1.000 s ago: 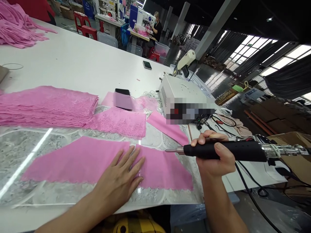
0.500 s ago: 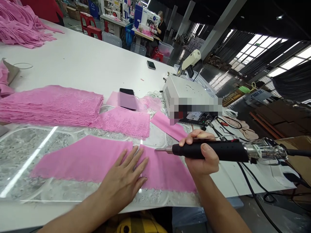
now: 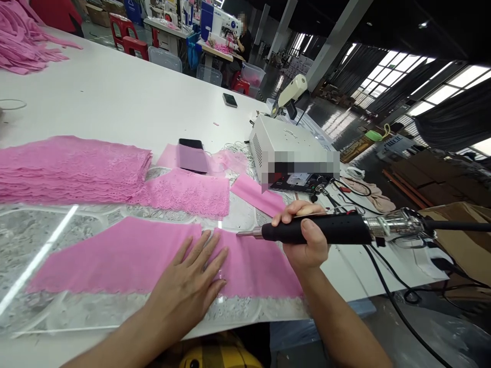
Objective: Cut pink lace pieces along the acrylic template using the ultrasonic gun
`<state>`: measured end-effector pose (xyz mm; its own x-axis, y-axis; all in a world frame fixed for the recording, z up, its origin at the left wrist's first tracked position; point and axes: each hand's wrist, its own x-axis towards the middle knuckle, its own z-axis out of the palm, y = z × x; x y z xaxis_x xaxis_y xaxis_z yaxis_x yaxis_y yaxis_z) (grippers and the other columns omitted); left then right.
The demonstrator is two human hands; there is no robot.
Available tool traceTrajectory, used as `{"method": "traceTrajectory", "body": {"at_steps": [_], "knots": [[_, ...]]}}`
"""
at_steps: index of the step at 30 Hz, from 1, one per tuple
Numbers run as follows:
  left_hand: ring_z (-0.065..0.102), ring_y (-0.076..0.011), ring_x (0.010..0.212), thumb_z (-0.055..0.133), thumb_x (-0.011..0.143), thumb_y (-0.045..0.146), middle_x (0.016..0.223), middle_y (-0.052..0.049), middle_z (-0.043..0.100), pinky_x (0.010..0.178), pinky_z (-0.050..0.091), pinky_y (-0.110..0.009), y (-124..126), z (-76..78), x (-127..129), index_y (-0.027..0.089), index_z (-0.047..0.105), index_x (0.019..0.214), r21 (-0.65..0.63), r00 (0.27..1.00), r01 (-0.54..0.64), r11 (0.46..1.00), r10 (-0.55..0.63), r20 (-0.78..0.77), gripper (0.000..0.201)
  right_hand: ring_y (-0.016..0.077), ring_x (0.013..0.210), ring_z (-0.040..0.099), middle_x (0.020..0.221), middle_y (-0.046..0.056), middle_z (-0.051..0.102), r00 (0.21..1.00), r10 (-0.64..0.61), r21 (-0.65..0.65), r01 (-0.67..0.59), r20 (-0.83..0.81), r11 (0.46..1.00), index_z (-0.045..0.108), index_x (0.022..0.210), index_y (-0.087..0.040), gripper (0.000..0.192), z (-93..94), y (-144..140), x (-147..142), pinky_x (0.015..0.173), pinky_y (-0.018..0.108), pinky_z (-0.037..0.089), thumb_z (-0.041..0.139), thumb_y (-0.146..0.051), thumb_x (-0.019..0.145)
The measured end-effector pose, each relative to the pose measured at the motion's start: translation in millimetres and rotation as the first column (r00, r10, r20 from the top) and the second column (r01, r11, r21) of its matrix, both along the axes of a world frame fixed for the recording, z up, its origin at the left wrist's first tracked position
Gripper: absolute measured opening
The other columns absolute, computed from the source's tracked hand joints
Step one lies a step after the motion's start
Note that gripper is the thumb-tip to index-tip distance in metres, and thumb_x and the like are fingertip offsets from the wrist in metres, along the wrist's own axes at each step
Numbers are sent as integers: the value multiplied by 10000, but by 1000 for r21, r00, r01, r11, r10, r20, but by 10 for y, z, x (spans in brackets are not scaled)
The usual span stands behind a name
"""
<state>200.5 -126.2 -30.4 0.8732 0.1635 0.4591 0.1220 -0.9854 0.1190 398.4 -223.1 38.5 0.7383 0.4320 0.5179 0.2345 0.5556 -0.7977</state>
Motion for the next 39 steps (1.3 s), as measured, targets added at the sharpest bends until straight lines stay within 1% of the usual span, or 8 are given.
{"method": "traceTrajectory", "body": {"at_steps": [6, 12, 16, 20, 24, 28, 32, 39], "knots": [[451, -304, 1356, 344, 1015, 407, 1440, -107, 512, 1110, 341, -488, 6, 8, 8, 216, 622, 1280, 22, 1000, -4, 1000, 4, 4, 429, 115, 572, 529, 778, -3, 556, 996, -46, 44, 49, -77, 998, 612, 749, -217, 105, 51, -53, 51, 477, 295, 516, 593, -283, 671], [440, -308, 1364, 330, 1022, 414, 1435, -116, 516, 1113, 329, -492, 3, 13, 10, 203, 617, 1287, 40, 1000, 0, 999, -1, 14, 444, 118, 544, 512, 723, 9, 557, 989, -133, 27, 134, -59, 991, 625, 689, -193, 103, 128, -277, 212, 437, 286, 495, 571, -255, 626], [446, -302, 1359, 330, 1024, 412, 1430, -112, 523, 1119, 322, -488, 3, 10, 10, 204, 622, 1279, 37, 1000, -5, 999, 4, 22, 440, 117, 538, 508, 714, 9, 557, 982, -168, 24, 171, -83, 985, 623, 677, -191, 103, 124, -333, 248, 427, 279, 485, 570, -257, 616], [438, -296, 1366, 368, 1012, 408, 1433, -102, 522, 1139, 308, -485, 9, 13, 10, 216, 608, 1295, 23, 1000, 7, 1000, -7, 17, 418, 120, 531, 508, 709, 8, 563, 987, -148, 14, 149, -70, 989, 638, 678, -196, 110, 128, -322, 243, 426, 288, 494, 578, -261, 613], [431, -302, 1370, 353, 1017, 389, 1434, -108, 520, 1143, 294, -491, 12, 15, 10, 202, 609, 1290, 31, 1000, 10, 999, -10, 24, 418, 118, 530, 514, 708, 11, 564, 991, -123, 3, 123, -58, 992, 641, 673, -192, 100, 129, -314, 250, 432, 283, 494, 589, -257, 617], [432, -301, 1369, 383, 1008, 392, 1434, -102, 521, 1147, 291, -492, 15, 17, 6, 214, 599, 1300, 23, 1000, 14, 1000, -14, 11, 405, 116, 536, 509, 719, 11, 555, 990, -132, -6, 132, -58, 991, 622, 682, -194, 97, 124, -323, 259, 434, 276, 484, 583, -264, 627], [436, -304, 1366, 369, 1012, 402, 1442, -103, 513, 1138, 300, -498, 14, 24, 2, 213, 601, 1295, 19, 1000, 8, 1000, -8, 3, 412, 113, 540, 504, 730, 11, 544, 986, -157, -2, 157, -53, 988, 600, 686, -189, 107, 125, -334, 254, 436, 275, 479, 572, -276, 630], [428, -304, 1372, 397, 1003, 405, 1445, -100, 509, 1137, 312, -506, 16, 38, 2, 226, 589, 1312, 7, 1000, 11, 1000, -11, -13, 406, 118, 535, 511, 715, 9, 556, 989, -139, -17, 138, -42, 990, 604, 691, -196, 92, 115, -326, 259, 433, 283, 493, 568, -257, 633]]}}
